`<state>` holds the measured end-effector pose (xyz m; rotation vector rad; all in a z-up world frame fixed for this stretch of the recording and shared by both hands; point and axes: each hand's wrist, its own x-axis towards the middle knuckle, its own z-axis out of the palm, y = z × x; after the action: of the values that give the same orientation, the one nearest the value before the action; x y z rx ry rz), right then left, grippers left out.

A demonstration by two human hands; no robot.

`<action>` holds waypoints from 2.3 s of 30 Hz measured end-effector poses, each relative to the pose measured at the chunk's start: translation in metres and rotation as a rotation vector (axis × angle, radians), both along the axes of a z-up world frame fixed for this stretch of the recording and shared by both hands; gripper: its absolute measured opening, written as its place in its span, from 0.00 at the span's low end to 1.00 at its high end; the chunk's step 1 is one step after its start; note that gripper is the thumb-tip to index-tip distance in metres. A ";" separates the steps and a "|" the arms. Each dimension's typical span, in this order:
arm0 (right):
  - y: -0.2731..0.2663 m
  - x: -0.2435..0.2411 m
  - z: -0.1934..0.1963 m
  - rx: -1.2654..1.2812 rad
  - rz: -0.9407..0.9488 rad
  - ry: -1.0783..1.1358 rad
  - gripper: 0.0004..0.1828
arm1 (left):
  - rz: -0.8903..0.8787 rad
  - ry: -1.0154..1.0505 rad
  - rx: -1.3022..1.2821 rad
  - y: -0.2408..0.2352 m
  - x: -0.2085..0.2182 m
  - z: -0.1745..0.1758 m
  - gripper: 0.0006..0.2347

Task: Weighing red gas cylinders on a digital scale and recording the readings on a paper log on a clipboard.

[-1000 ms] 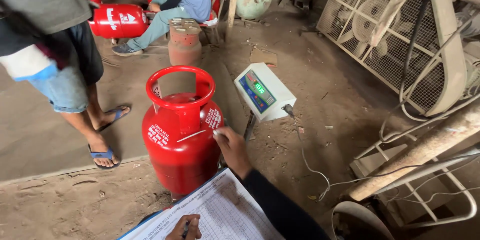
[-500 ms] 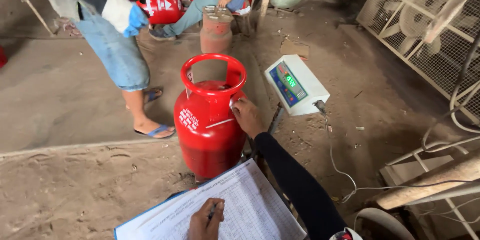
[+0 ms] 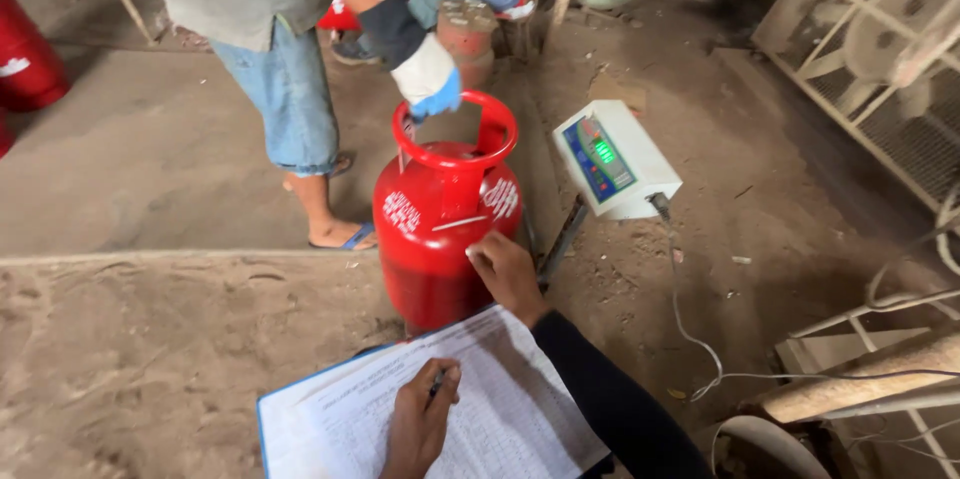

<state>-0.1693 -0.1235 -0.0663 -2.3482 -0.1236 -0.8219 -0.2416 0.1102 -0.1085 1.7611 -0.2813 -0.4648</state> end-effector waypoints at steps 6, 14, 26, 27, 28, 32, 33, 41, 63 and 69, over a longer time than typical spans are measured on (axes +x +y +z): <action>0.081 -0.113 -0.004 -0.038 0.153 -0.060 0.08 | 0.176 0.609 -0.712 0.001 -0.017 0.005 0.20; 0.127 -0.188 -0.039 -0.145 0.288 -0.139 0.22 | 0.315 0.978 -0.810 0.015 -0.071 0.008 0.23; 0.133 -0.229 -0.057 0.202 0.366 0.251 0.29 | 0.321 -0.263 0.408 0.140 -0.045 -0.021 0.13; 0.140 -0.221 -0.051 -0.085 0.448 0.169 0.37 | 0.368 -0.489 0.488 0.152 -0.044 -0.031 0.14; 0.132 -0.223 -0.074 -0.078 0.499 0.131 0.37 | 0.421 -0.512 0.515 0.154 -0.045 -0.031 0.14; 0.098 -0.205 -0.177 -0.373 0.225 0.629 0.47 | 0.380 -0.523 0.581 0.158 -0.047 -0.021 0.18; 0.086 -0.198 -0.205 -0.499 0.110 0.825 0.47 | 0.364 -0.515 0.511 0.156 -0.049 -0.018 0.19; -0.064 -0.164 -0.445 0.311 -0.069 0.892 0.26 | 0.276 -0.368 0.660 0.160 -0.037 -0.035 0.18; 0.096 -0.230 -0.058 0.393 0.037 0.381 0.10 | -0.202 -0.695 0.526 0.028 0.012 0.012 0.33; 0.094 -0.232 -0.076 0.342 0.025 0.242 0.03 | -0.167 -0.731 0.513 0.028 0.016 0.004 0.34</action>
<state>-0.4009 -0.0294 -0.1425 -2.0948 0.0838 -0.4953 -0.2261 0.1380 -0.1047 2.3801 -0.8893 0.0246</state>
